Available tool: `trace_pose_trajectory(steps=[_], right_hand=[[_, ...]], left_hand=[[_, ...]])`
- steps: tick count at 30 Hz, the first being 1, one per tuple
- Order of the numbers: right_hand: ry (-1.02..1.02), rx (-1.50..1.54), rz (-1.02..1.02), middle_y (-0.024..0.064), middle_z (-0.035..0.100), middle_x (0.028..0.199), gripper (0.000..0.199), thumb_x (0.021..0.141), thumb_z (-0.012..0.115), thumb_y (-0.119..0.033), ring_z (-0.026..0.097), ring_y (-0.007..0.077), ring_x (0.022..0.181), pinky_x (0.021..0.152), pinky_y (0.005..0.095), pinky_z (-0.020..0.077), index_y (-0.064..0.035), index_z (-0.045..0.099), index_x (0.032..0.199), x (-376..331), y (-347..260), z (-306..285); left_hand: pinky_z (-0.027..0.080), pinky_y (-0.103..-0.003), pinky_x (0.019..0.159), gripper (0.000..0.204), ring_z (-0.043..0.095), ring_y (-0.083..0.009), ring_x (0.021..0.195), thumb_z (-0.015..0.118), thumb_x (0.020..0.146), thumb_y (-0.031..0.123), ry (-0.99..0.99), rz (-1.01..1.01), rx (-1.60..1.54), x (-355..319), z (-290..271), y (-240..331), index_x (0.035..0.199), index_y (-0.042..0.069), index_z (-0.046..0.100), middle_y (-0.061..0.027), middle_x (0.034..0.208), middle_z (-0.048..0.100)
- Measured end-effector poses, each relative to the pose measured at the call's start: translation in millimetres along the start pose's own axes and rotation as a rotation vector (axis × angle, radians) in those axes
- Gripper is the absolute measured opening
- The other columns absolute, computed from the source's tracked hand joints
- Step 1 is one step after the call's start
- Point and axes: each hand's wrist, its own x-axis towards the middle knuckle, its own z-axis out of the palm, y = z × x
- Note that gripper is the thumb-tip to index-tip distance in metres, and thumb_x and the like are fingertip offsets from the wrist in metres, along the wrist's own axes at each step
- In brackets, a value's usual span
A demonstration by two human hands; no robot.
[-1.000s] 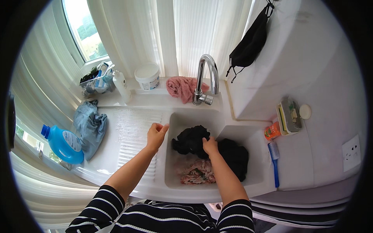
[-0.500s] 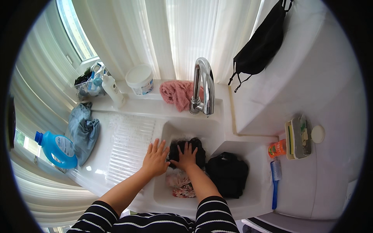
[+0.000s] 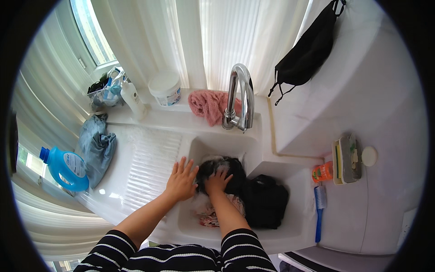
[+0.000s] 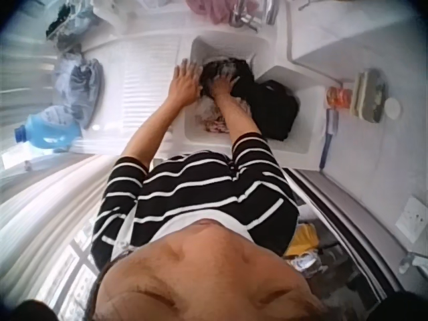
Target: The person hand washes clothes in a sink. They place a basin on the floor, turn on the faucet, and wet a floral garment before setting it aside. They then add detergent to a black garment and scrub it on the washboard, rinsing and wringing it repeatedly.
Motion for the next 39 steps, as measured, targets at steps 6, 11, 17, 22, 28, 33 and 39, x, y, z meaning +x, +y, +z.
trace_pose_trajectory(steps=[6,11,17,22,28,33,39], right_hand=[[0.243,0.734,-0.041,0.0205,0.065,0.103,0.022,0.093,0.057,-0.018,0.062,0.0382,0.100,0.093,0.0469,0.0438,-0.0008,0.060,0.107,10.5,37.6,1.7],[0.186,1.479,-0.077,0.0108,0.067,0.101,0.032,0.095,0.055,-0.014,0.066,0.0260,0.093,0.079,0.0369,0.0501,0.0011,0.055,0.123,-21.0,56.2,-105.1],[0.071,1.895,-0.330,0.0109,0.064,0.113,0.027,0.097,0.047,-0.010,0.063,0.0239,0.105,0.091,0.0453,0.0509,-0.0016,0.055,0.121,-114.1,15.7,-259.4],[0.117,2.157,-0.479,0.0153,0.062,0.123,0.032,0.097,0.043,-0.014,0.060,0.0306,0.113,0.098,0.0510,0.0459,-0.0010,0.054,0.124,-145.4,-19.5,-301.3],[0.076,2.303,-0.260,0.0133,0.065,0.112,0.032,0.091,0.051,-0.022,0.063,0.0283,0.106,0.093,0.0483,0.0480,-0.0022,0.057,0.116,-130.5,-28.5,-276.7],[-0.188,2.198,-0.050,0.0088,0.066,0.109,0.038,0.093,0.058,-0.039,0.064,0.0257,0.104,0.089,0.0482,0.0520,-0.0067,0.058,0.113,-114.8,-66.1,-209.2],[-0.199,1.061,-0.083,0.0153,0.064,0.114,0.060,0.088,0.064,-0.053,0.062,0.0292,0.103,0.089,0.0446,0.0496,-0.0013,0.058,0.118,-75.5,-87.5,-134.9]], left_hand=[[0.015,-0.052,0.117,0.070,0.017,-0.0397,0.146,0.064,0.084,0.034,0.058,0.017,-0.031,0.6,9.4,-1.2,0.145,0.007,0.040,-0.0175,0.153,0.031],[0.020,-0.052,0.116,0.084,0.023,-0.0386,0.144,0.073,0.077,0.041,0.142,0.011,-0.207,2.4,9.0,-5.5,0.145,0.006,0.039,-0.0188,0.150,0.035],[0.029,-0.047,0.112,0.080,0.037,-0.0374,0.135,0.074,0.079,0.038,0.177,0.067,-0.861,23.3,-3.4,6.5,0.143,0.006,0.040,-0.0199,0.147,0.040],[0.043,-0.034,0.098,0.044,0.054,-0.0230,0.115,0.064,0.090,0.012,0.429,0.202,-1.150,43.9,-20.8,4.8,0.131,0.005,0.053,-0.0127,0.126,0.058],[0.050,-0.033,0.092,0.040,0.058,-0.0207,0.113,0.055,0.094,0.003,0.108,-0.040,-1.978,18.1,-69.1,-30.1,0.134,0.008,0.051,-0.0077,0.127,0.059],[0.053,-0.030,0.090,0.059,0.062,-0.0228,0.109,0.045,0.082,-0.017,0.179,-0.222,-1.932,-20.6,-93.0,-89.0,0.136,0.004,0.049,-0.0126,0.120,0.062],[0.053,-0.031,0.086,0.052,0.064,-0.0222,0.105,0.048,0.071,-0.013,0.117,-0.384,-1.476,-59.7,-88.6,-146.0,0.119,0.000,0.063,-0.0135,0.116,0.063]])
